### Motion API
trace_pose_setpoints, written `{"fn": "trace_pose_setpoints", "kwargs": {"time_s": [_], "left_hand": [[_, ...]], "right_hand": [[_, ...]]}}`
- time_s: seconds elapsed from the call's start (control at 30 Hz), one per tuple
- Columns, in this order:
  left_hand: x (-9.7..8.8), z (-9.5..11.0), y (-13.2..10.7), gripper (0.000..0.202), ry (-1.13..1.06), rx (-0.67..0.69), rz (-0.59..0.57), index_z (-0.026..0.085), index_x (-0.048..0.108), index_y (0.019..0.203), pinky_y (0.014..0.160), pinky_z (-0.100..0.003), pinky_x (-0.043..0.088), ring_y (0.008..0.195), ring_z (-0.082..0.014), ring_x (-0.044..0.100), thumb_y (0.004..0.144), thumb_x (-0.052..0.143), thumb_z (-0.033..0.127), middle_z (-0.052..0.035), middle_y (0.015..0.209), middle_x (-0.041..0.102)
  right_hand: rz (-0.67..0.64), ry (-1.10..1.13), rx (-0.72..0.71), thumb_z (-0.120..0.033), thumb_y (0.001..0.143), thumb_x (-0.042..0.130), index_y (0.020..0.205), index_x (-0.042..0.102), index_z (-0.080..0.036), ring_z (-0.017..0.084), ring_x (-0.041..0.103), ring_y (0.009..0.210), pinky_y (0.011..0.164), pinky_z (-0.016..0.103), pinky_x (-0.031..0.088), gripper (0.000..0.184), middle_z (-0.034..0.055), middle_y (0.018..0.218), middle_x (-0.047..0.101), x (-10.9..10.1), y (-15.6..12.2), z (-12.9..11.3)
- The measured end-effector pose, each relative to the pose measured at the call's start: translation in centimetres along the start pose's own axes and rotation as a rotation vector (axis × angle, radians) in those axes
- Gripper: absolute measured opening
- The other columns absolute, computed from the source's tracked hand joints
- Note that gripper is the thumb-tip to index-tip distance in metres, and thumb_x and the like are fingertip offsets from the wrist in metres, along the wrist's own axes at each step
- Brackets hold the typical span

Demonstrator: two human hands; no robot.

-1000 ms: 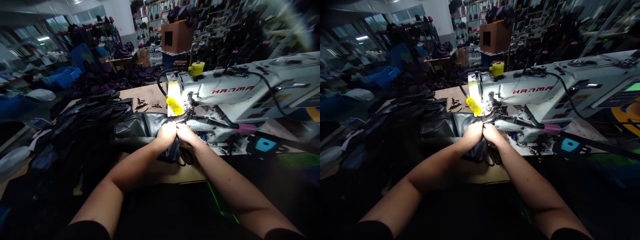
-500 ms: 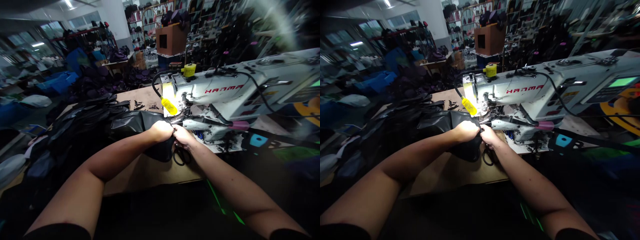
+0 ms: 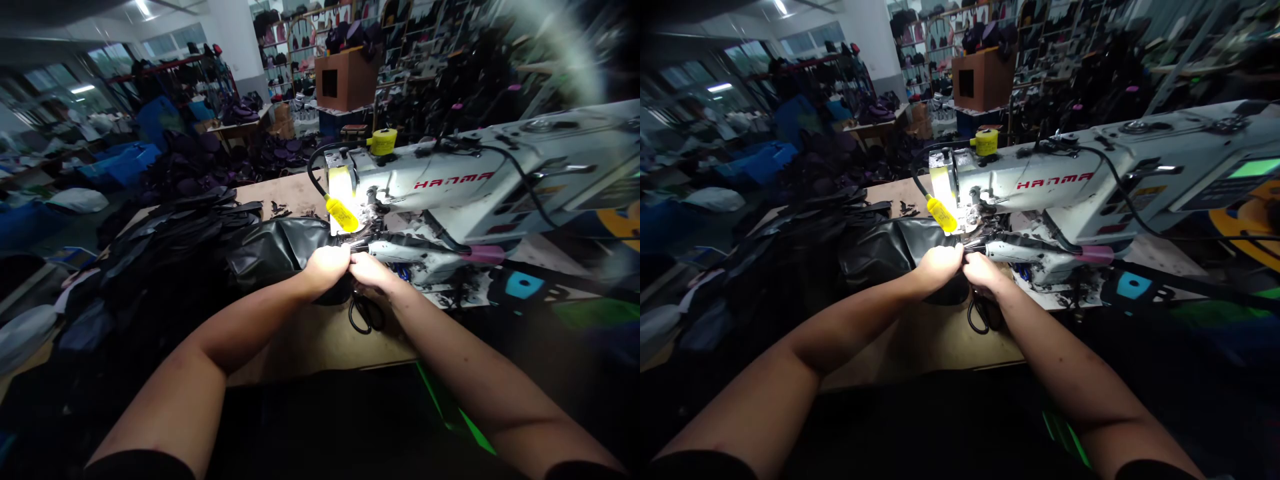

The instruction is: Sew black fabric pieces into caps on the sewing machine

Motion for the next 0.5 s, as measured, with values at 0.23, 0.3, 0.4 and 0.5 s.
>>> {"fn": "trace_pose_setpoints", "kwargs": {"time_s": [0.23,0.3,0.4,0.5], "left_hand": [[-0.2,-3.2,-1.4,0.028,0.03,-0.128,-0.114,0.011,0.066,0.112,0.08,-0.037,0.056,0.101,-0.0305,0.069,0.1,0.045,0.024,-0.0182,0.108,0.068],[-1.1,-2.7,-1.6,0.032,0.04,-0.124,-0.058,0.01,0.062,0.12,0.079,-0.038,0.055,0.096,-0.0296,0.069,0.102,0.039,0.024,-0.018,0.107,0.068],[-1.9,-0.3,-1.1,0.037,0.06,0.046,-0.014,0.009,0.064,0.118,0.079,-0.038,0.055,0.089,-0.0283,0.07,0.104,0.034,0.026,-0.0175,0.1,0.07],[-1.7,1.1,0.0,0.031,0.081,0.205,-0.073,0.01,0.07,0.104,0.08,-0.034,0.054,0.087,-0.0259,0.07,0.1,0.045,0.028,-0.0154,0.094,0.072]], "right_hand": [[-0.081,0.364,0.118,-0.014,0.075,0.053,0.077,0.06,-0.019,0.018,0.063,0.05,0.046,0.028,0.052,0.009,0.0051,0.063,0.065,1.9,-0.5,1.5],[-0.075,0.435,0.103,-0.012,0.075,0.055,0.081,0.063,-0.019,0.019,0.066,0.055,0.047,0.028,0.054,0.012,0.0066,0.071,0.069,2.2,-0.7,1.2],[-0.008,0.493,0.126,-0.012,0.076,0.056,0.096,0.068,-0.019,0.02,0.069,0.063,0.052,0.031,0.059,0.024,0.01,0.093,0.074,2.5,-1.1,1.0],[0.069,0.542,0.119,-0.014,0.078,0.057,0.111,0.068,-0.019,0.022,0.07,0.07,0.053,0.032,0.061,0.035,0.0135,0.108,0.073,2.6,-1.4,0.8]]}}
Point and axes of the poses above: each hand's wrist, its own y-axis towards the middle knuckle, its own x-axis out of the palm, z = x × y, the point moved 10 cm from there along y, towards the middle knuckle
